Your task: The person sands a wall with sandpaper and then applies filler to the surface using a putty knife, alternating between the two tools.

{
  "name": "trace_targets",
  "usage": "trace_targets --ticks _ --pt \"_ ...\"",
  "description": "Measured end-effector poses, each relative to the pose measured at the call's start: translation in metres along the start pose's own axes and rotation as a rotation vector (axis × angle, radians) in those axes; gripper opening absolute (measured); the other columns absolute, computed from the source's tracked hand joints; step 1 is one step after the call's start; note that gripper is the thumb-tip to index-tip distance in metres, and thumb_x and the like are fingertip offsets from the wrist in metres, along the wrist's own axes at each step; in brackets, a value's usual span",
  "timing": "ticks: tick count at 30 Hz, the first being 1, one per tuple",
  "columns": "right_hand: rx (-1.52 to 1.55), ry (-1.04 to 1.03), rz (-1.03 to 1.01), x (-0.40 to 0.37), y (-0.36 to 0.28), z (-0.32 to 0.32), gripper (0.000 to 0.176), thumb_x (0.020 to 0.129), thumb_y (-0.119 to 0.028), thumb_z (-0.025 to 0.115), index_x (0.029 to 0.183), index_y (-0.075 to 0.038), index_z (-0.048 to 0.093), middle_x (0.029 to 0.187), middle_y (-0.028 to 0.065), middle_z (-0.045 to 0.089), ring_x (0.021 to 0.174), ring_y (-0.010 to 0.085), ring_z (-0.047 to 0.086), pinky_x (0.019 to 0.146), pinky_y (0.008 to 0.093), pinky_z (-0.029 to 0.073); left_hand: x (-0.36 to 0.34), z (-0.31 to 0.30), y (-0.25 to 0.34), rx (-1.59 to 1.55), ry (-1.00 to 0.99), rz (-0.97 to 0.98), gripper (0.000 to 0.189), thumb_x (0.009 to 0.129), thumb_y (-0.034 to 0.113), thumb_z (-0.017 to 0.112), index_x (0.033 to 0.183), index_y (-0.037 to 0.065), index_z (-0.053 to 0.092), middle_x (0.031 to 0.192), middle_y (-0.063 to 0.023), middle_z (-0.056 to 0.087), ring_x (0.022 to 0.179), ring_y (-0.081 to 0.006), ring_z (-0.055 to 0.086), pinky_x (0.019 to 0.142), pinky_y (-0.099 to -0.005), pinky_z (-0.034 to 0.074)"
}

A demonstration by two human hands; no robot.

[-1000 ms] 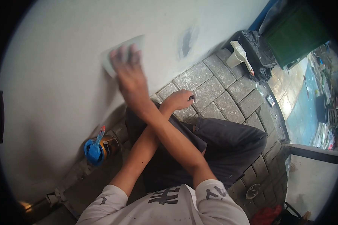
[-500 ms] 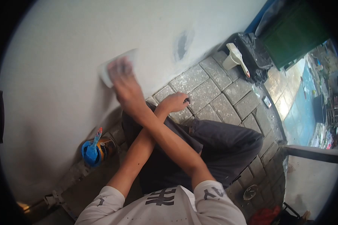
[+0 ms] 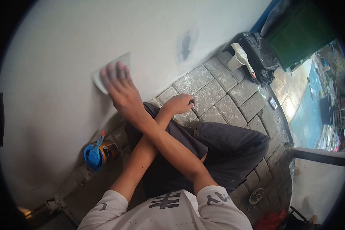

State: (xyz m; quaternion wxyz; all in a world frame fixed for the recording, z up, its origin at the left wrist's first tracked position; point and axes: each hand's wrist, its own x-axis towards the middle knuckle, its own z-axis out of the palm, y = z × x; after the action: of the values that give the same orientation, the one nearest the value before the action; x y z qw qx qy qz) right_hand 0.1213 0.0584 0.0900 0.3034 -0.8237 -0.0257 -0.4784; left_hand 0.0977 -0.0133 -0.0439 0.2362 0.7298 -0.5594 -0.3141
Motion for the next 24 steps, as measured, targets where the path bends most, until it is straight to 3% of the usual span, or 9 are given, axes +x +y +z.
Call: trace_targets --ticks 2,4,6,9,12,15,18,22,24 --pt "-0.083 -0.049 -0.069 0.003 0.007 -0.005 0.07 0.082 0.017 0.055 0.149 0.005 0.04 0.156 0.0283 0.035 0.148 0.0475 0.025 0.12 0.0573 0.025 0.003 -0.001 0.003 0.02 -0.007 0.007 0.021 0.089 0.021 0.062 0.101 0.006 0.07 0.097 -0.0183 0.071 0.092 -0.0375 0.068 0.082 -0.0462 0.053" --pt "-0.025 0.245 0.232 0.014 0.01 -0.006 0.07 0.081 0.017 0.055 0.149 0.006 0.04 0.155 0.0295 0.036 0.147 0.0482 0.025 0.119 0.0588 0.026 0.005 0.002 0.0 0.007 0.012 0.005 0.021 0.089 0.021 0.062 0.101 0.006 0.07 0.097 -0.0186 0.071 0.092 -0.0378 0.068 0.082 -0.0464 0.053" --pt "0.02 0.213 0.255 0.008 0.003 0.003 0.073 0.079 0.018 0.055 0.149 0.006 0.039 0.156 0.0296 0.035 0.148 0.0482 0.024 0.12 0.0586 0.024 0.001 0.007 -0.004 -0.012 0.016 -0.015 0.021 0.089 0.021 0.062 0.101 0.006 0.07 0.097 -0.0188 0.071 0.091 -0.038 0.068 0.082 -0.0466 0.053" --pt "-0.043 0.033 0.012 0.008 0.013 -0.007 0.078 0.077 0.017 0.054 0.152 0.003 0.037 0.159 0.0274 0.031 0.149 0.0485 0.021 0.121 0.0575 0.022 0.006 0.006 -0.003 0.051 0.027 0.006 0.021 0.089 0.021 0.063 0.101 0.005 0.07 0.095 -0.0197 0.071 0.091 -0.0385 0.068 0.082 -0.047 0.053" --pt "0.115 0.242 0.336 0.014 0.022 -0.01 0.08 0.078 0.018 0.053 0.154 0.003 0.033 0.16 0.0298 0.025 0.15 0.0485 0.017 0.121 0.0565 0.023 0.005 0.003 -0.003 0.009 0.041 0.039 0.022 0.089 0.021 0.063 0.101 0.004 0.069 0.095 -0.0205 0.071 0.092 -0.0388 0.068 0.082 -0.0472 0.053" --pt "0.038 0.096 0.106 0.013 0.014 -0.008 0.078 0.081 0.021 0.05 0.154 0.005 0.029 0.161 0.0305 0.02 0.15 0.0481 0.011 0.122 0.0512 0.024 0.004 0.004 -0.004 0.02 0.02 -0.002 0.022 0.089 0.021 0.063 0.1 0.003 0.069 0.095 -0.0206 0.071 0.092 -0.0389 0.068 0.082 -0.047 0.053" --pt "0.134 0.266 0.312 0.022 0.026 -0.015 0.077 0.082 0.021 0.049 0.154 0.005 0.029 0.161 0.0317 0.019 0.151 0.0478 0.01 0.122 0.0506 0.023 0.006 0.008 -0.006 0.035 0.021 0.027 0.021 0.089 0.021 0.063 0.1 0.004 0.069 0.095 -0.0202 0.071 0.092 -0.0388 0.068 0.082 -0.0471 0.053" --pt "0.082 0.176 0.133 0.026 0.022 -0.017 0.076 0.08 0.024 0.046 0.152 0.007 0.031 0.16 0.0299 0.023 0.151 0.0463 0.011 0.123 0.0502 0.022 0.007 0.009 -0.01 0.036 0.039 0.024 0.022 0.089 0.022 0.063 0.1 0.005 0.069 0.095 -0.0198 0.071 0.091 -0.039 0.068 0.081 -0.0475 0.053" --pt "0.072 0.257 0.286 0.035 0.04 -0.028 0.075 0.08 0.023 0.047 0.152 0.007 0.033 0.159 0.031 0.025 0.15 0.0467 0.014 0.122 0.0499 0.024 0.009 0.014 -0.013 0.029 0.019 0.029 0.022 0.089 0.023 0.063 0.1 0.005 0.069 0.096 -0.0198 0.071 0.091 -0.0391 0.068 0.081 -0.0475 0.053"
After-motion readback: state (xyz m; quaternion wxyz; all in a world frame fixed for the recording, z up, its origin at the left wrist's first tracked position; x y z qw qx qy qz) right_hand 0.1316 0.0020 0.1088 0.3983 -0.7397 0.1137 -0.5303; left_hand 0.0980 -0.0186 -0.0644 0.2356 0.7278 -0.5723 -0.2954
